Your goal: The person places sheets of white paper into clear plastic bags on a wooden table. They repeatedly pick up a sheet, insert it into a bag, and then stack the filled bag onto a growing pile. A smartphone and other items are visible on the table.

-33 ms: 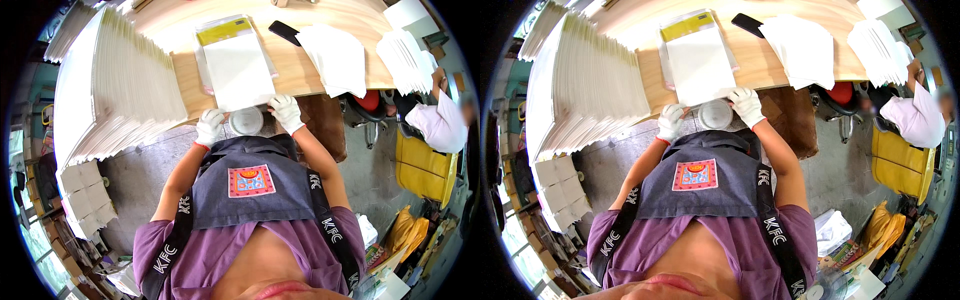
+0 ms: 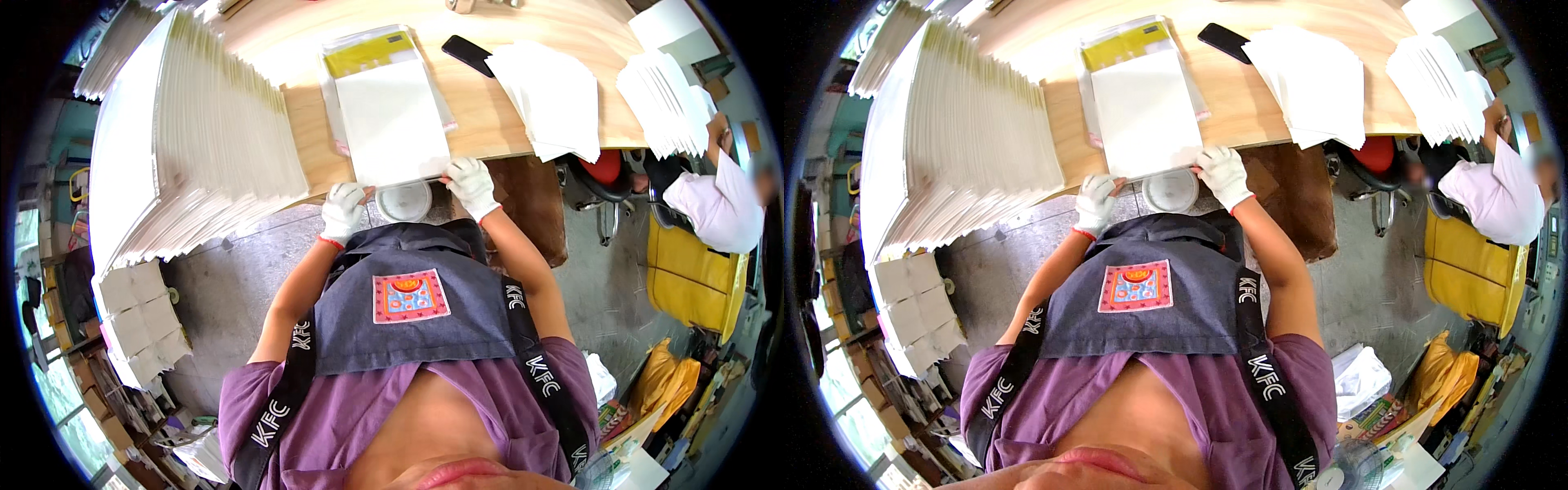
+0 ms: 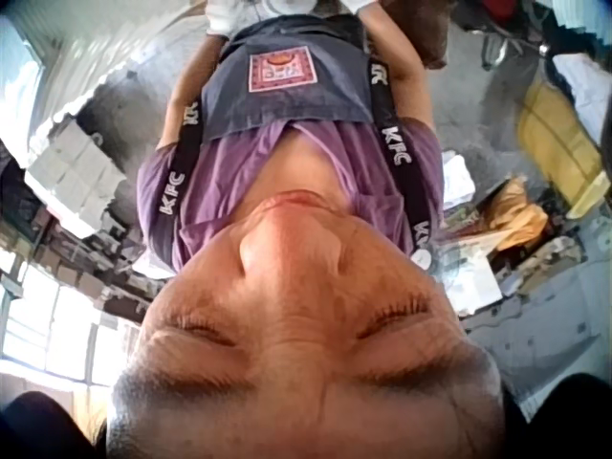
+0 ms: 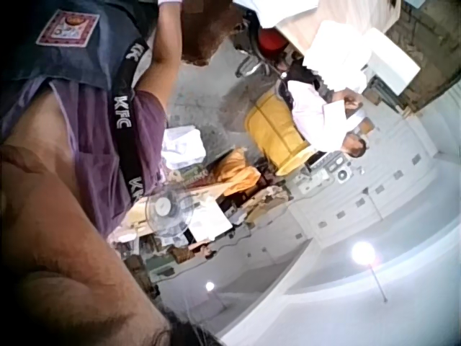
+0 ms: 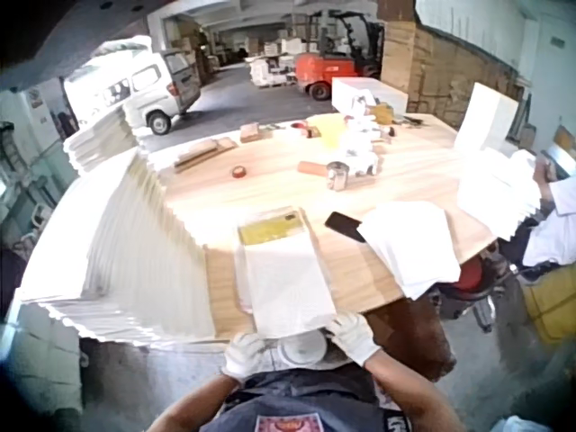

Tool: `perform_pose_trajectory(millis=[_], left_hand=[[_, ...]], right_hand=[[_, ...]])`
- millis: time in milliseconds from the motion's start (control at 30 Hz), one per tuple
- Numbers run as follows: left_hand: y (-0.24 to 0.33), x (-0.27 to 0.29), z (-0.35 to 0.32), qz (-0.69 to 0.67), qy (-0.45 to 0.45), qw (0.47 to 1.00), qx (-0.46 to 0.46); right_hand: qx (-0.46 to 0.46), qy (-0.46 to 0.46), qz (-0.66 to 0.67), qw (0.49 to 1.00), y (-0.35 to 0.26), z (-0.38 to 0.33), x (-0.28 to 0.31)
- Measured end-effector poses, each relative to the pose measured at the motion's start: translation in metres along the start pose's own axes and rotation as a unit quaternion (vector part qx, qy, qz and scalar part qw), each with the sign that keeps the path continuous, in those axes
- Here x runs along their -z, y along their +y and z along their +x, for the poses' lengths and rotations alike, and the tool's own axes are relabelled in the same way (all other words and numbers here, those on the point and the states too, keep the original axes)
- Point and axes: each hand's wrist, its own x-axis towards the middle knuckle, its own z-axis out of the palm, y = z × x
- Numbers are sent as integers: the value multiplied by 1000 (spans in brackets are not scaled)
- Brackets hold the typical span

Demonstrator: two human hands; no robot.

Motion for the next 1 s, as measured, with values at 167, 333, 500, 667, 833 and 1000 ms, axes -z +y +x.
perform_pose_trajectory(millis=[167, 333, 500, 667, 833, 1000], left_hand=[[-2, -24, -24, -243, 64, 866, 432], [12, -18, -11, -522, 130, 668, 514], [45, 39, 27, -512, 47, 749, 418], [117, 184, 73, -258, -14, 931, 256], [137, 300, 47, -77, 249, 956, 133], [106, 391, 60, -101, 522, 838, 124]], right_hand=[[-207, 45, 314, 926, -8, -11, -30], [-428, 24, 425, 797, 4, -15, -54], [-393, -3, 599, 698, -23, -14, -17], [-287, -84, 758, 580, -53, 16, 27], [-69, -41, 718, 691, -130, 109, 123], [86, -100, 728, 673, -250, 201, 222]])
